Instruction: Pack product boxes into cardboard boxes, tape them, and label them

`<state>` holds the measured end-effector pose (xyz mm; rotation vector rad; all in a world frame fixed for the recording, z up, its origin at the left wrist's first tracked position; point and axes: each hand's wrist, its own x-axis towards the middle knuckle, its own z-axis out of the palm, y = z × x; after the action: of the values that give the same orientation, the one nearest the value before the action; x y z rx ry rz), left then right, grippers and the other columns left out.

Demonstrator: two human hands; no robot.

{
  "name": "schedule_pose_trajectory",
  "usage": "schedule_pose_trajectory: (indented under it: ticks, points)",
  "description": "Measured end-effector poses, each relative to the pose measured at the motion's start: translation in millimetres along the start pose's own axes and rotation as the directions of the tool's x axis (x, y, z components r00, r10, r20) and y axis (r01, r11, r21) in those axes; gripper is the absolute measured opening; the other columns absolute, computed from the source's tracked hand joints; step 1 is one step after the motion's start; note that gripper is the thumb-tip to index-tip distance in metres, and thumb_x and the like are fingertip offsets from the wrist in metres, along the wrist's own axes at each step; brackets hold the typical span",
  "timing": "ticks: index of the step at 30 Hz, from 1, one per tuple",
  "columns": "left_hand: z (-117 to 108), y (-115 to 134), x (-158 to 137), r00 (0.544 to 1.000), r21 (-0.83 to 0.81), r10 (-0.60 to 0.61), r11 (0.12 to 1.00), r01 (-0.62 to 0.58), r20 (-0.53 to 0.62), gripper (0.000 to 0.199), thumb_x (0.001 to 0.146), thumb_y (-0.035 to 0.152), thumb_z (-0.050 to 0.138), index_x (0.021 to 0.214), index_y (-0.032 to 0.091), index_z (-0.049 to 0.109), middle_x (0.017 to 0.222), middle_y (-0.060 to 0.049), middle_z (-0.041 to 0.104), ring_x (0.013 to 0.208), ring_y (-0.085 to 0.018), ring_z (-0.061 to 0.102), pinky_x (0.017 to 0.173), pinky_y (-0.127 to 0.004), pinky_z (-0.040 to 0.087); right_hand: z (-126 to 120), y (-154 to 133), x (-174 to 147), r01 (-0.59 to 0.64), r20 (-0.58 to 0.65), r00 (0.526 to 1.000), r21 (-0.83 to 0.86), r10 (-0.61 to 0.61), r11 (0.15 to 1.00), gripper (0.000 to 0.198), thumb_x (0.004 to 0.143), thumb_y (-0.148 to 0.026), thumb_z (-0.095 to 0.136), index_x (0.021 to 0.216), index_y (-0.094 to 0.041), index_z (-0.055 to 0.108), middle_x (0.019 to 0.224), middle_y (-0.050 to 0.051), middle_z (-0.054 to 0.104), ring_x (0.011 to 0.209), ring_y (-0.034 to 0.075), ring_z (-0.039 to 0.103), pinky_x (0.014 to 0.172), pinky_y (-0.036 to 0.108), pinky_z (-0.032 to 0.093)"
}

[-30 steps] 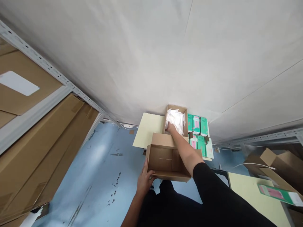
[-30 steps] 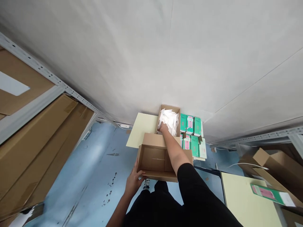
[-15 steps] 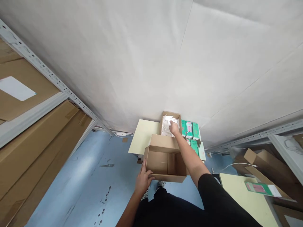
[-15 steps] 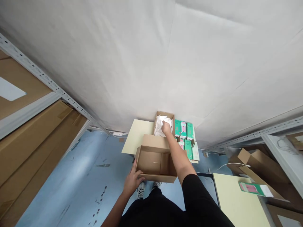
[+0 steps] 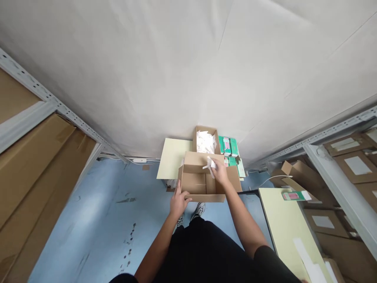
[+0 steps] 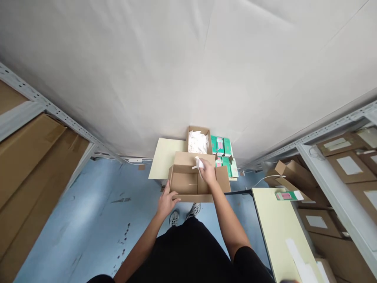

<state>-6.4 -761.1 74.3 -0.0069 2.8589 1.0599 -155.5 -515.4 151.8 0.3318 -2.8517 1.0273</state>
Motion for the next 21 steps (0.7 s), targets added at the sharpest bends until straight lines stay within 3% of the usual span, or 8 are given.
schedule_pose_trajectory:
  ticks: [4, 8, 15, 21]
  points:
    - [-5, -8, -3, 1.000, -0.007, 0.022, 1.000, -0.022, 0.002, 0.012, 0.083, 0.029, 0.079, 0.093, 0.024, 0.076, 0.174, -0.001, 0.016, 0.136, -0.037, 0.057, 0.100, -0.044, 0.058, 21, -2, -56, -0.069, 0.109, 0.992, -0.006, 0.069, 0.998, 0.071, 0.088, -0.036, 0.067, 0.155, -0.025, 0.047, 0.160, 0.009, 0.048, 0.139, 0.029, 0.055, 0.116, 0.044, 0.047]
    - [-12, -7, -2, 0.997, 0.012, 0.073, 0.997, -0.073, 0.001, 0.011, 0.083, 0.029, 0.079, 0.093, 0.024, 0.077, 0.174, -0.001, 0.019, 0.139, -0.035, 0.054, 0.107, -0.043, 0.054, 15, 2, -82, -0.123, 0.062, 0.990, 0.004, 0.123, 0.992, 0.065, 0.091, -0.037, 0.065, 0.153, -0.026, 0.050, 0.163, 0.010, 0.042, 0.144, 0.028, 0.050, 0.118, 0.046, 0.044]
    - [-9, 15, 3, 0.963, 0.046, 0.269, 0.962, -0.268, -0.021, 0.012, 0.086, 0.034, 0.077, 0.092, 0.023, 0.078, 0.174, -0.002, 0.019, 0.146, -0.038, 0.046, 0.112, -0.047, 0.050, -29, 24, -107, -0.082, -0.076, 0.994, -0.003, 0.082, 0.997, 0.058, 0.095, -0.033, 0.062, 0.152, -0.027, 0.052, 0.161, 0.010, 0.045, 0.154, 0.029, 0.035, 0.125, 0.055, 0.034]
    - [28, 60, 9, 0.896, 0.071, 0.444, 0.894, -0.442, -0.022, 0.017, 0.087, 0.040, 0.075, 0.091, 0.024, 0.078, 0.173, -0.003, 0.022, 0.141, -0.040, 0.051, 0.109, -0.050, 0.053, -87, 64, -154, -0.141, -0.237, 0.963, -0.031, 0.130, 0.989, 0.056, 0.095, -0.029, 0.063, 0.150, -0.025, 0.055, 0.167, 0.011, 0.035, 0.157, 0.031, 0.028, 0.125, 0.055, 0.034]
